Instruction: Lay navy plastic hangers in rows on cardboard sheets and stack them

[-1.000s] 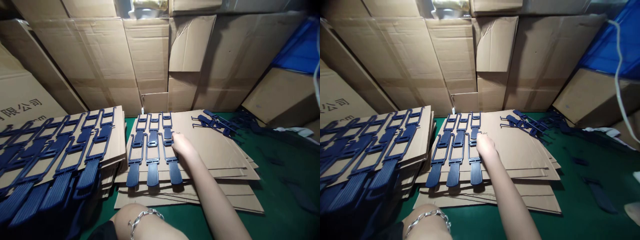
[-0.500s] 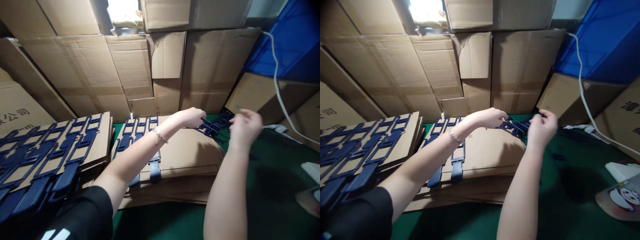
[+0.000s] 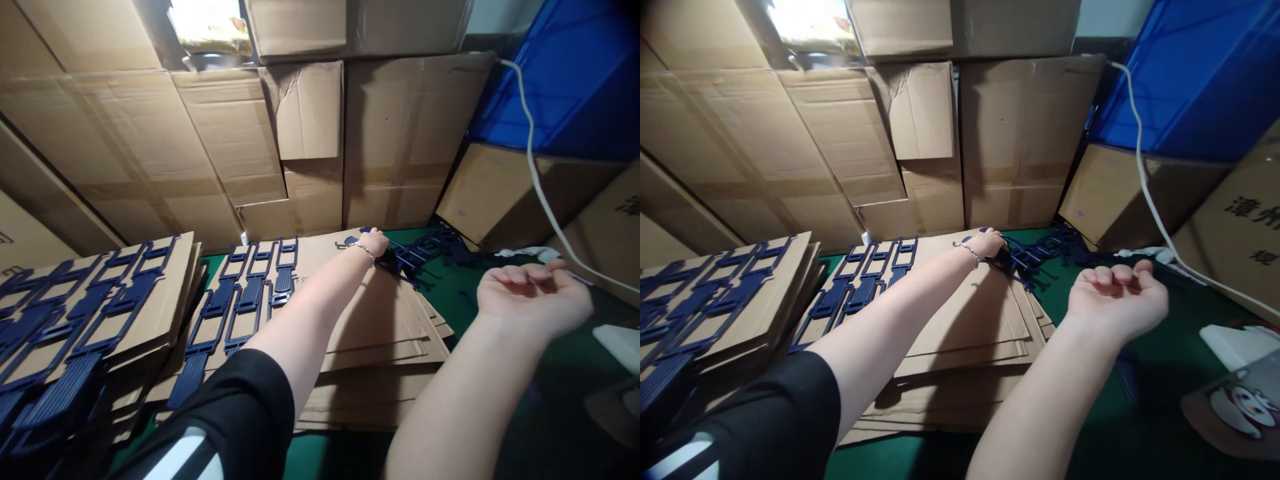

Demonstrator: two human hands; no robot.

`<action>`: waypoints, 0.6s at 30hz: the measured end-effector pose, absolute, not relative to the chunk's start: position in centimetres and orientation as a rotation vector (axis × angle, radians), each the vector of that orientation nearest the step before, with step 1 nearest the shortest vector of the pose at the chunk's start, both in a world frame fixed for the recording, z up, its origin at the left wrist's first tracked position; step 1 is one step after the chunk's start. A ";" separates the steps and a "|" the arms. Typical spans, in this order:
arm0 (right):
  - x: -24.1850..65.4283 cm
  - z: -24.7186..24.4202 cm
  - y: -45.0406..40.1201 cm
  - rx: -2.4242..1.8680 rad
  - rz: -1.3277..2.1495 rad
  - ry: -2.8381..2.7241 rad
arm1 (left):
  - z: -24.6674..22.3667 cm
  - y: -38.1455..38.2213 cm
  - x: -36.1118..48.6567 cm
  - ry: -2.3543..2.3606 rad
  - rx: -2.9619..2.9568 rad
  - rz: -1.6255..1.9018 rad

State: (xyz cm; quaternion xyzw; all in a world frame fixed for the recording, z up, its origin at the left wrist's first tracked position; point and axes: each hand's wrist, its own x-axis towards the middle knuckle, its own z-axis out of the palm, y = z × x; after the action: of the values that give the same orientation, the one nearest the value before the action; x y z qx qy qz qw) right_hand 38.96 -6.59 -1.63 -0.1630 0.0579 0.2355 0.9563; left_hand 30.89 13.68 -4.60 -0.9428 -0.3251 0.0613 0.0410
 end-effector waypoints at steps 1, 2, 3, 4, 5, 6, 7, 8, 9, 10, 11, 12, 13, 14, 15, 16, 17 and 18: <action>38.9 -1.7 -6.4 -0.322 0.492 0.103 | -4.8 13.7 31.0 -0.999 -2.863 0.173; 38.9 -1.7 -6.3 -0.316 0.502 0.081 | -5.1 13.7 31.1 -1.001 -2.834 0.156; 38.8 -1.8 -6.2 -0.316 0.509 0.061 | -5.2 13.7 31.1 -1.005 -2.803 0.134; 38.8 -1.8 -6.1 -0.319 0.510 0.047 | -5.4 13.6 31.1 -1.011 -2.778 0.105; 38.9 -1.8 -6.1 -0.323 0.505 0.041 | -5.4 13.5 31.2 -1.017 -2.757 0.072; 38.9 -1.8 -6.1 -0.328 0.502 0.042 | -5.4 13.3 31.2 -1.022 -2.741 0.031; 39.0 -1.9 -6.2 -0.335 0.500 0.049 | -5.3 13.1 31.1 -1.025 -2.731 -0.018; 39.0 -1.8 -6.3 -0.346 0.500 0.056 | -5.0 12.7 31.0 -1.023 -2.726 -0.074; 39.0 -1.8 -6.4 -0.362 0.496 0.057 | -4.6 12.4 30.8 -1.018 -2.725 -0.138; 39.1 -1.8 -6.6 -0.382 0.488 0.048 | -4.1 11.9 30.6 -1.015 -2.723 -0.208; 39.1 -1.8 -6.8 -0.410 0.477 0.033 | -3.4 11.4 30.2 -1.018 -2.719 -0.281; 39.0 -1.8 -6.9 -0.437 0.456 0.017 | -2.6 10.8 29.7 -1.032 -2.710 -0.355; 39.0 -1.7 -7.1 -0.464 0.435 -0.001 | -1.8 10.1 29.1 -1.061 -2.698 -0.423; 38.9 -1.7 -7.2 -0.486 0.413 -0.016 | -1.0 9.4 28.3 -1.102 -2.683 -0.483; 38.8 -1.6 -7.3 -0.501 0.395 -0.026 | -0.1 8.5 27.3 -1.151 -2.667 -0.527; 38.6 -1.4 -7.4 -0.511 0.387 -0.035 | 0.6 7.6 26.1 -1.211 -2.657 -0.570; 38.3 -1.2 -7.5 -0.515 0.384 -0.045 | 1.2 6.5 24.7 -1.268 -2.655 -0.614; 38.0 -0.9 -7.5 -0.519 0.384 -0.061 | 1.7 5.4 23.1 -1.327 -2.653 -0.662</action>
State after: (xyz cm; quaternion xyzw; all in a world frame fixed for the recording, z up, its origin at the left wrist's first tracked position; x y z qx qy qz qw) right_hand 37.96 -7.53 -0.92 -0.2549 -0.0298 0.1888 0.9479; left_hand 23.13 5.40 1.75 -0.8717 -0.4360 -0.2177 0.0511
